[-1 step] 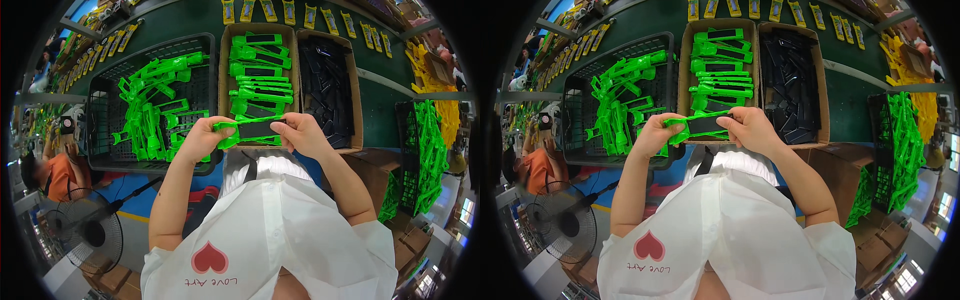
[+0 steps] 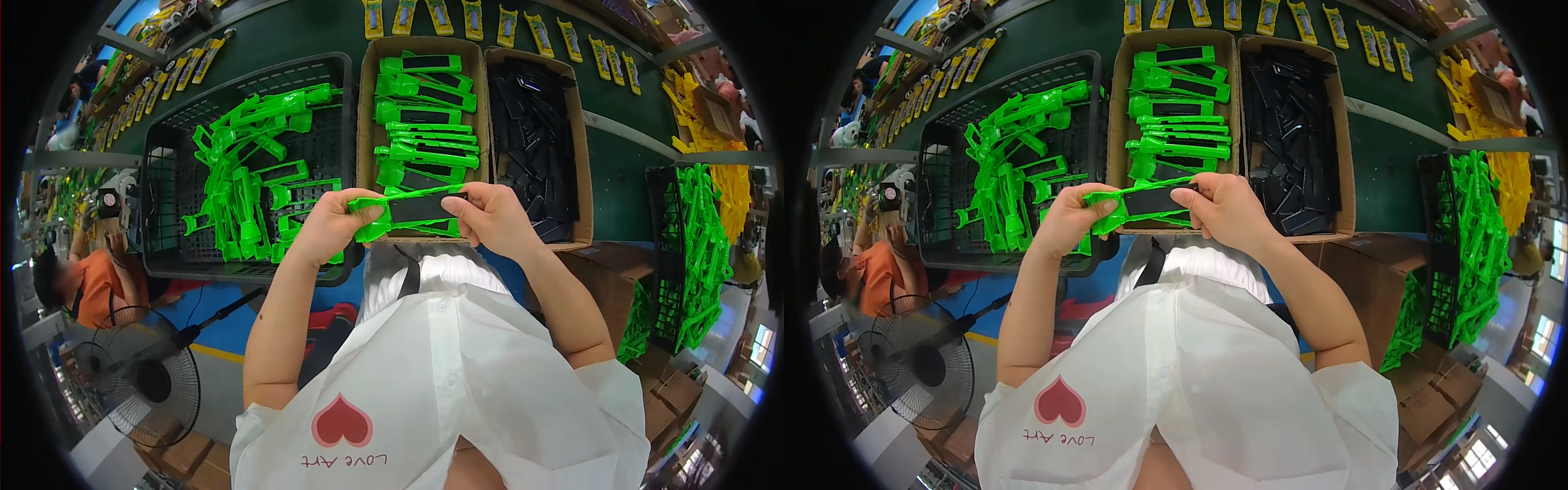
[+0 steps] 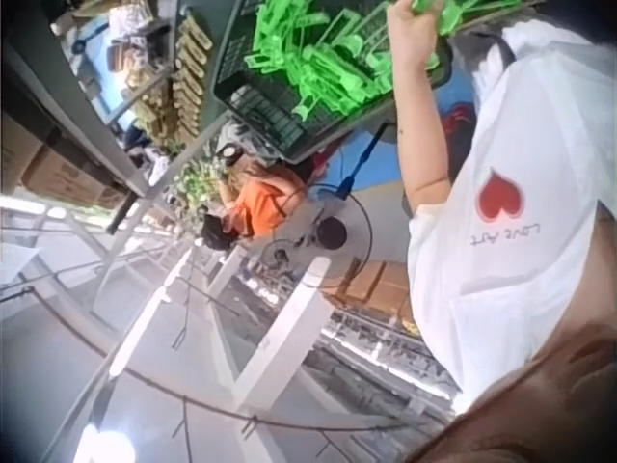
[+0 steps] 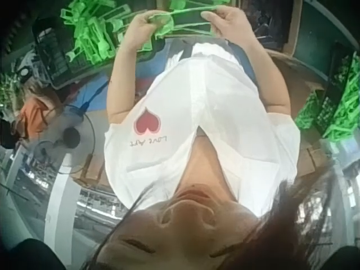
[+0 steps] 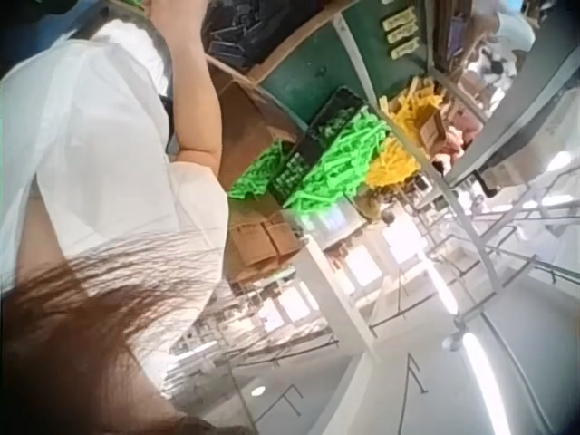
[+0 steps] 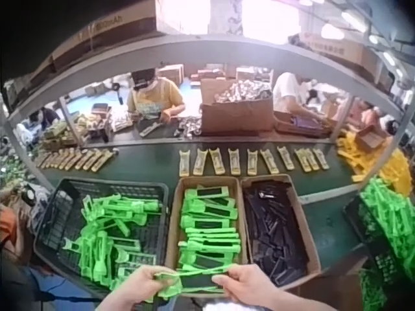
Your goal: Assembling black components into green plastic frames on a production line.
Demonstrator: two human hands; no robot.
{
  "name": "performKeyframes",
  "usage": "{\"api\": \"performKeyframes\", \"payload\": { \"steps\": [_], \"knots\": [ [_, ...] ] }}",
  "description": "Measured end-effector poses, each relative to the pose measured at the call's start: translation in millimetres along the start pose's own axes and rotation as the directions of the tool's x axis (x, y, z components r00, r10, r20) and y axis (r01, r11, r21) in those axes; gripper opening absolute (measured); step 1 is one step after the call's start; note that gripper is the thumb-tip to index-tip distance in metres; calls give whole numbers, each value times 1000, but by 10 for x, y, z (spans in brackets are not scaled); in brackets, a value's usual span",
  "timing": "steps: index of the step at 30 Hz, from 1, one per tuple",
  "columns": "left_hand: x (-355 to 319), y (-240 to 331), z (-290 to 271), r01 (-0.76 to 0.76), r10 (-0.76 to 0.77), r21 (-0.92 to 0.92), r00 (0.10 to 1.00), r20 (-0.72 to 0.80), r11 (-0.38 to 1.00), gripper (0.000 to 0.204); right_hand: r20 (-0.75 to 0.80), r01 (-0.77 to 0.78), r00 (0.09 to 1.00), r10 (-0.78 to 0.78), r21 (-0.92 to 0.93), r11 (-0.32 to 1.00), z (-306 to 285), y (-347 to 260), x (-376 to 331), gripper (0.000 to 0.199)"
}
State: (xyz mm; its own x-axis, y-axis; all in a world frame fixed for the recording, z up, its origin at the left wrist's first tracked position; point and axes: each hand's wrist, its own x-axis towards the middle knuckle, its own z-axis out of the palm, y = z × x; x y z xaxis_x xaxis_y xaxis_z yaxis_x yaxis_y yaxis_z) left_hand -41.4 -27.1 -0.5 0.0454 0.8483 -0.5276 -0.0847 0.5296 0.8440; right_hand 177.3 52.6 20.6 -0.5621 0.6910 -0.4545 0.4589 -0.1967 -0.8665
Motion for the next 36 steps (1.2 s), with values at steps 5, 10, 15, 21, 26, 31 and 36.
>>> {"api": "performKeyframes", "payload": {
  "steps": [5,10,15,21,26,31,36],
  "knots": [
    [16,-58,28,-27,26,-62,1000,-16,998,17,-120,-60,992,34,-220,974,87,-25,2,27],
    [80,-84,73,-49,44,-122,998,-39,991,15,-157,3,983,-99,-519,855,111,172,160,28],
    [96,-153,27,-88,86,-36,996,-36,995,13,-289,-32,896,-337,-800,599,85,217,154,34],
    [121,-17,221,-331,404,822,905,137,463,20,-183,-55,983,-10,-346,937,-20,371,155,40],
    [358,-58,665,-257,408,855,911,58,451,15,-205,120,959,-197,-336,934,42,538,113,45],
    [523,-143,681,-276,389,865,916,103,419,20,-208,209,936,-285,-323,923,37,751,85,61],
    [848,-434,414,48,236,991,969,-76,124,90,-335,3,932,-140,-378,926,-325,1026,219,34]
  ]
}}
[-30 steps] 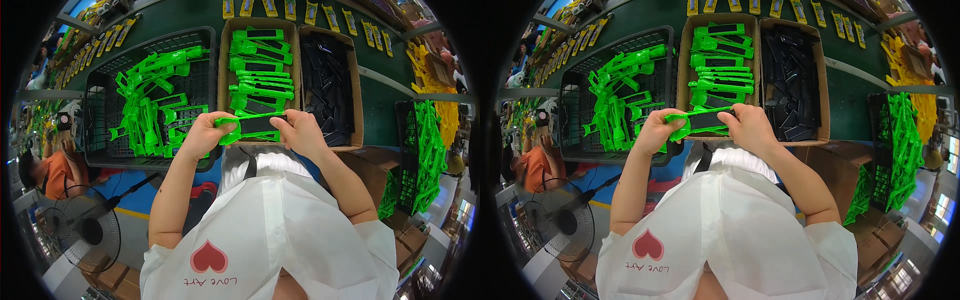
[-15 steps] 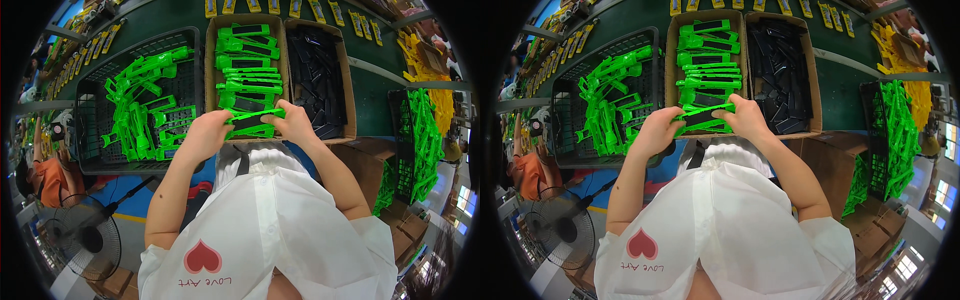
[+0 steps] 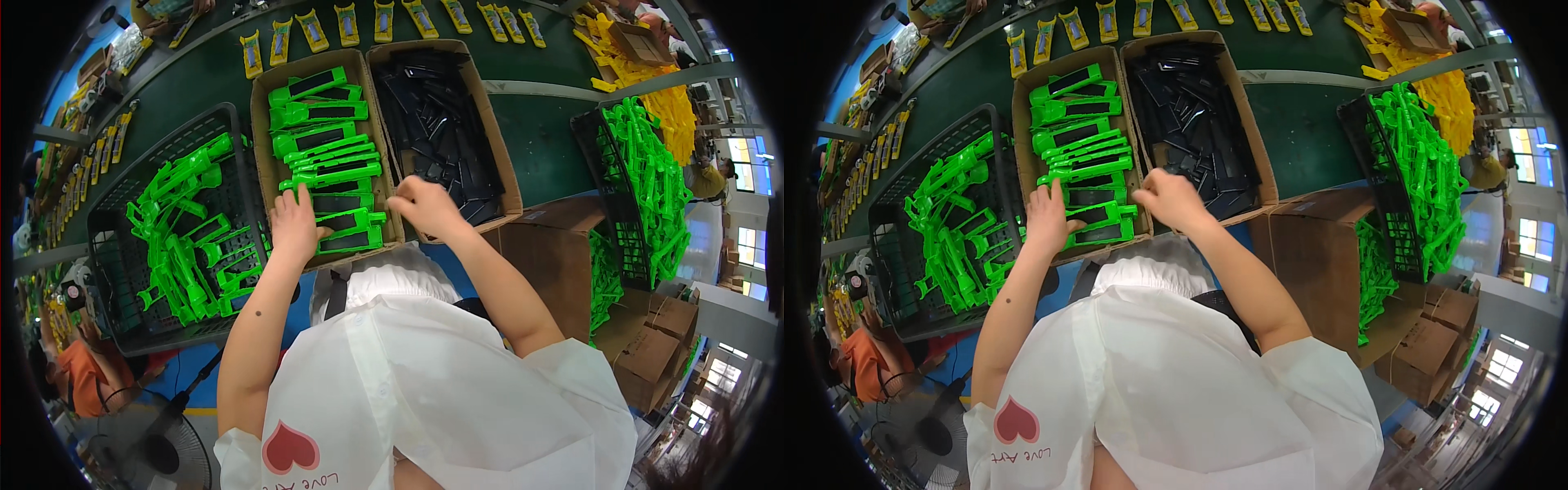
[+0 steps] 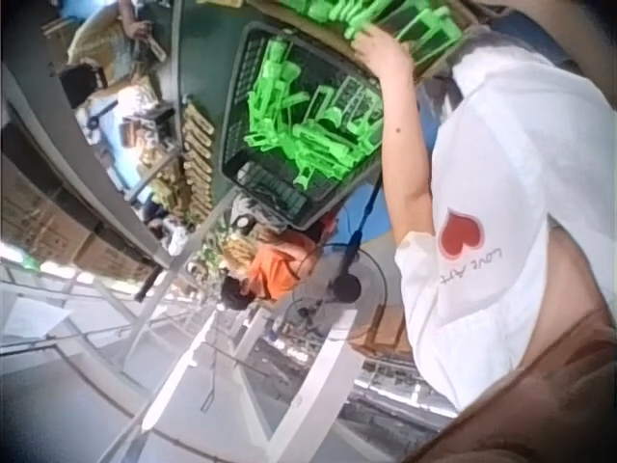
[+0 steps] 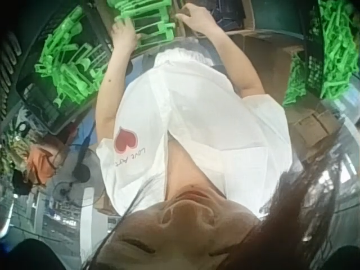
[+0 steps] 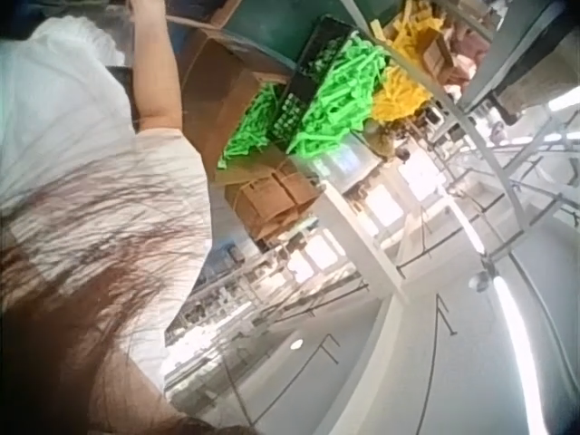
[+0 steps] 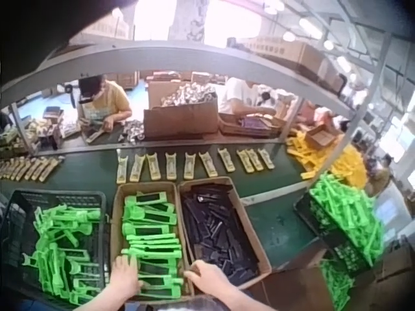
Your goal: Assembling black components into green plastic frames on a production line.
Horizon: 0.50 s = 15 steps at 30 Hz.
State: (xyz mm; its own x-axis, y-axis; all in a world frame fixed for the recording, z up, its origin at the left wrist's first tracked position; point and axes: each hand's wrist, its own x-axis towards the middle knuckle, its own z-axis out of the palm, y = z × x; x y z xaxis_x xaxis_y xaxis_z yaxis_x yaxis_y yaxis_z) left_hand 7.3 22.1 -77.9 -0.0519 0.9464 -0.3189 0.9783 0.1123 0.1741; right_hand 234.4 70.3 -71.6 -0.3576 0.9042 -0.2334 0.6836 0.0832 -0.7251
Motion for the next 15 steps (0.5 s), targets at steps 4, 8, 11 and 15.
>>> {"api": "performKeyframes", "payload": {
  "steps": [4,8,11,15],
  "knots": [
    [-35,-39,157,63,-57,120,997,-53,991,113,-281,-507,861,423,-543,669,-514,526,122,36],
    [-8,14,37,90,-86,48,992,-87,995,111,-239,-488,872,428,-493,720,-634,865,256,38],
    [-90,56,70,-94,59,-111,957,-284,989,92,-284,-377,924,255,-570,730,-610,960,267,33],
    [-203,-161,-170,-301,-74,-380,693,-717,875,41,-248,-27,965,-91,-436,900,-532,1037,189,28]
  ]
}}
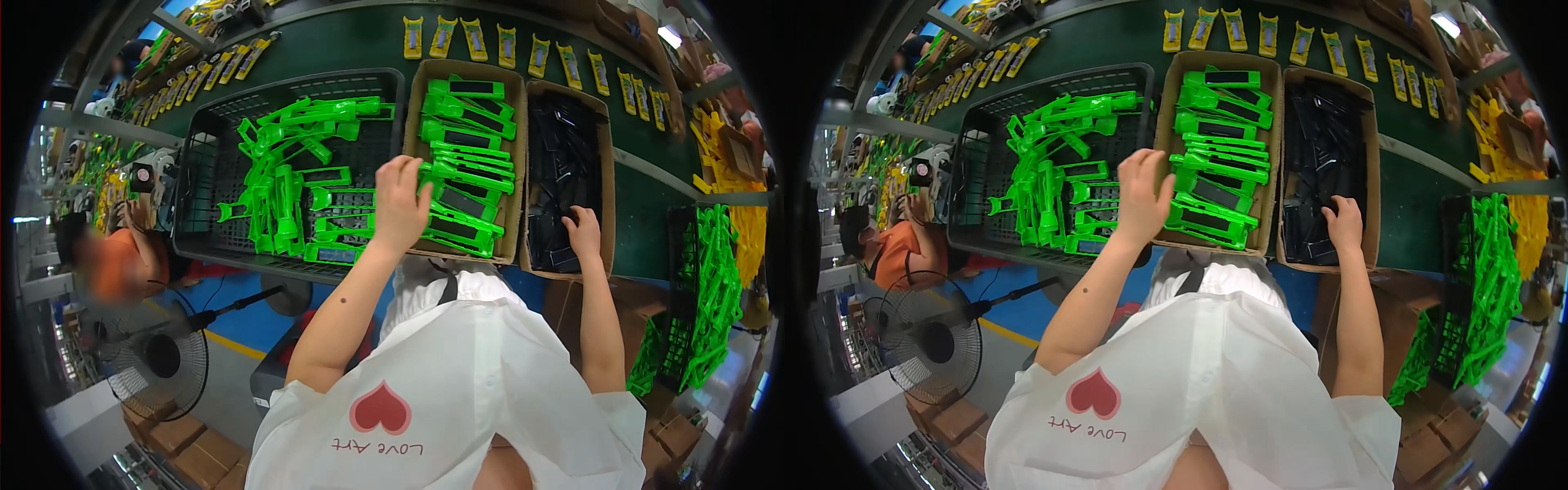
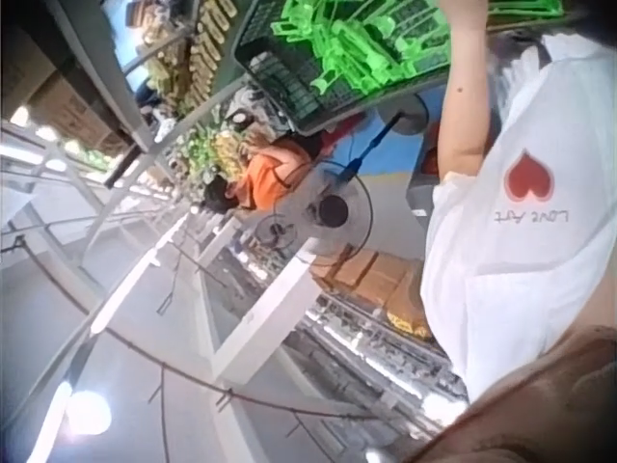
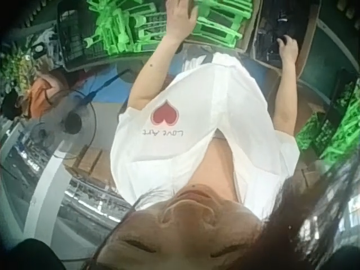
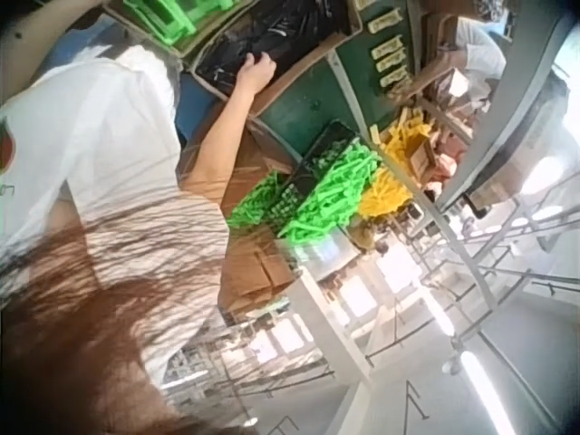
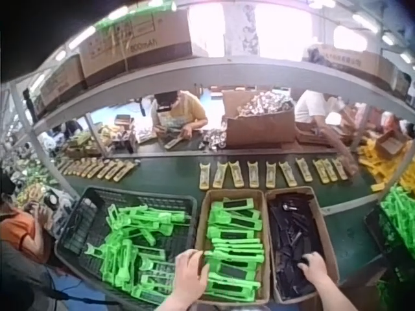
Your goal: Assembling black components into green plastic frames on a production line.
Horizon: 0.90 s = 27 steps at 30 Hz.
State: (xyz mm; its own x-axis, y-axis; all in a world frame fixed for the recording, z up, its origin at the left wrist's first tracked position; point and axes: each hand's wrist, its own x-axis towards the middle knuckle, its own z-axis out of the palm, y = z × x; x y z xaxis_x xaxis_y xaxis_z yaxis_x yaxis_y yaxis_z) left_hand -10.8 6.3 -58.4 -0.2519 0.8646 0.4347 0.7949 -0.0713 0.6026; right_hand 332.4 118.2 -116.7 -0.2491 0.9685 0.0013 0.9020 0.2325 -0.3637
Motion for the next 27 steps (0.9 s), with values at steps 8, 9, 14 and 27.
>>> {"api": "performKeyframes", "payload": {
  "steps": [8,9,14,27],
  "knots": [
    [-311,-1446,-593,34,-398,794,877,267,607,15,-307,-37,947,95,187,982,39,-276,64,33],
    [-344,-1528,-612,93,-509,815,820,263,572,21,-339,-51,931,133,241,969,32,-252,66,34],
    [-330,-1611,-959,-8,-296,622,875,384,783,16,545,-555,831,109,823,121,-380,-919,-48,38],
    [-254,-827,-1176,597,-643,-802,602,473,-32,26,383,-294,922,-57,789,539,-696,-1630,-311,18]
  ]
}}
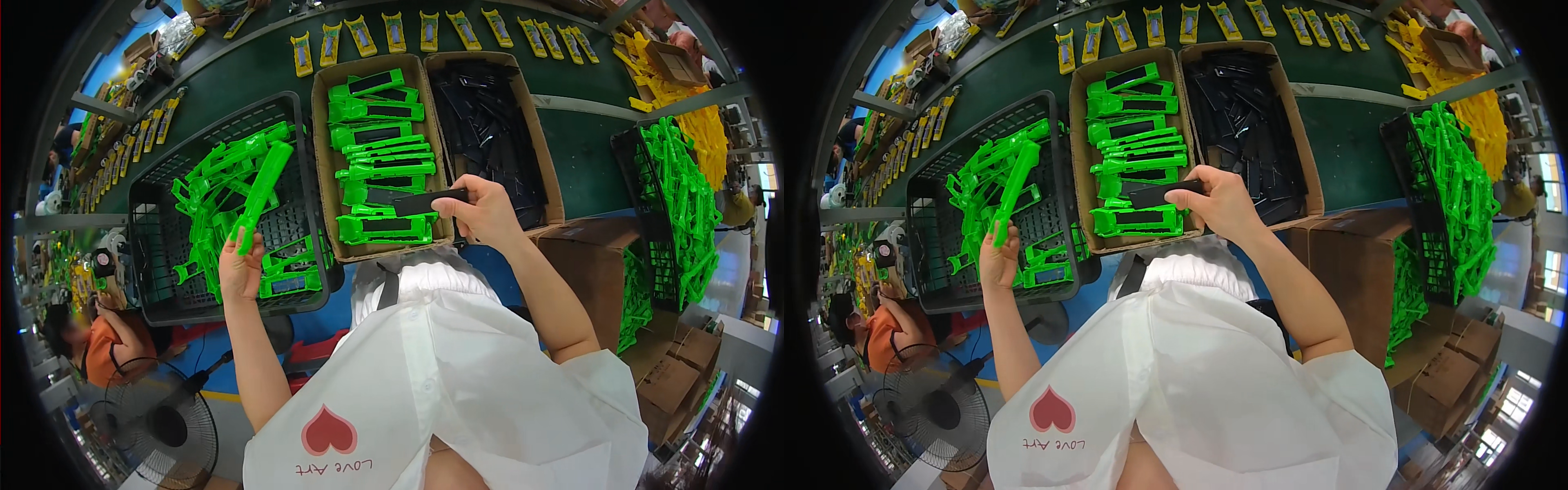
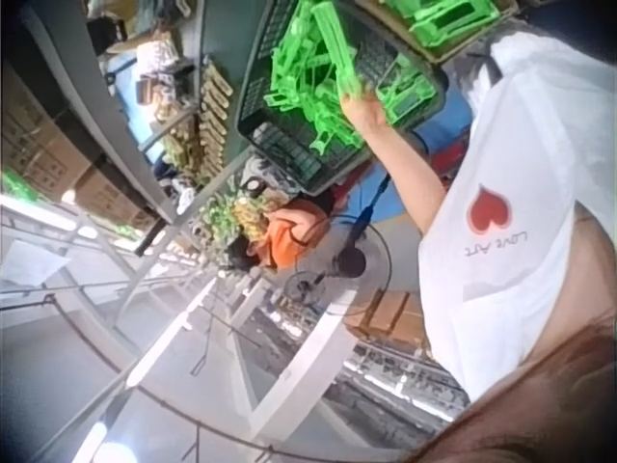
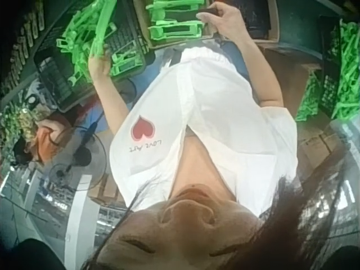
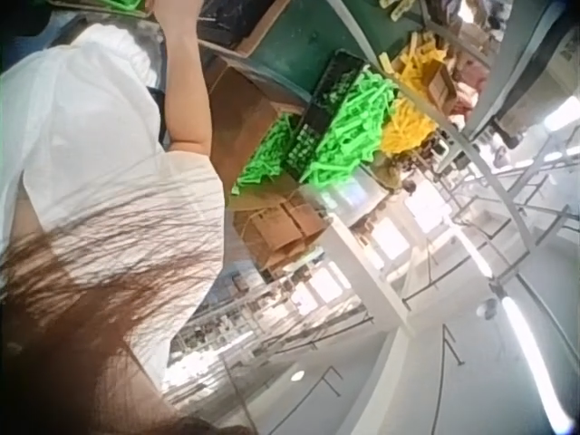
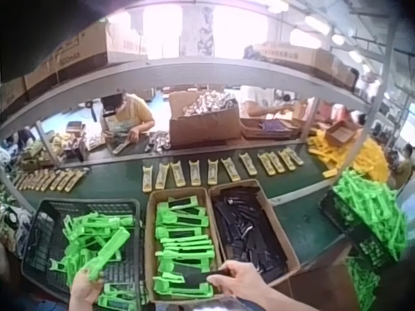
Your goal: Assembling black components into green plastic frames on a production line.
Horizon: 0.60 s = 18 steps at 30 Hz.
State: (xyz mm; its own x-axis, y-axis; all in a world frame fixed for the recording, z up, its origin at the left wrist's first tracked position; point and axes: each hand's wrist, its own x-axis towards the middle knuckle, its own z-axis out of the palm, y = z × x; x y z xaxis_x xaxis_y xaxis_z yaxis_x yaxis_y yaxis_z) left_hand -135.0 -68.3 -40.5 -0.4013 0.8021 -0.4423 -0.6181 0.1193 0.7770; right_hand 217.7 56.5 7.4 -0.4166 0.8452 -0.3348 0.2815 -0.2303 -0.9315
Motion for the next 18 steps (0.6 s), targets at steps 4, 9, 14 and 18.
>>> {"api": "performKeyframes", "payload": {
  "steps": [4,9,14,18],
  "knots": [
    [-239,-74,619,179,-205,146,961,188,973,29,54,7,998,-11,72,997,66,-112,-31,15],
    [-282,-280,1085,134,-296,507,921,254,851,18,179,-20,983,29,-50,999,48,-211,-84,15],
    [-312,-334,1249,121,-353,525,860,368,842,16,175,-46,983,64,-101,994,140,-212,-88,14],
    [-305,-349,1248,130,-350,490,851,391,862,15,100,-74,991,88,-135,988,211,-180,-88,16]
  ]
}}
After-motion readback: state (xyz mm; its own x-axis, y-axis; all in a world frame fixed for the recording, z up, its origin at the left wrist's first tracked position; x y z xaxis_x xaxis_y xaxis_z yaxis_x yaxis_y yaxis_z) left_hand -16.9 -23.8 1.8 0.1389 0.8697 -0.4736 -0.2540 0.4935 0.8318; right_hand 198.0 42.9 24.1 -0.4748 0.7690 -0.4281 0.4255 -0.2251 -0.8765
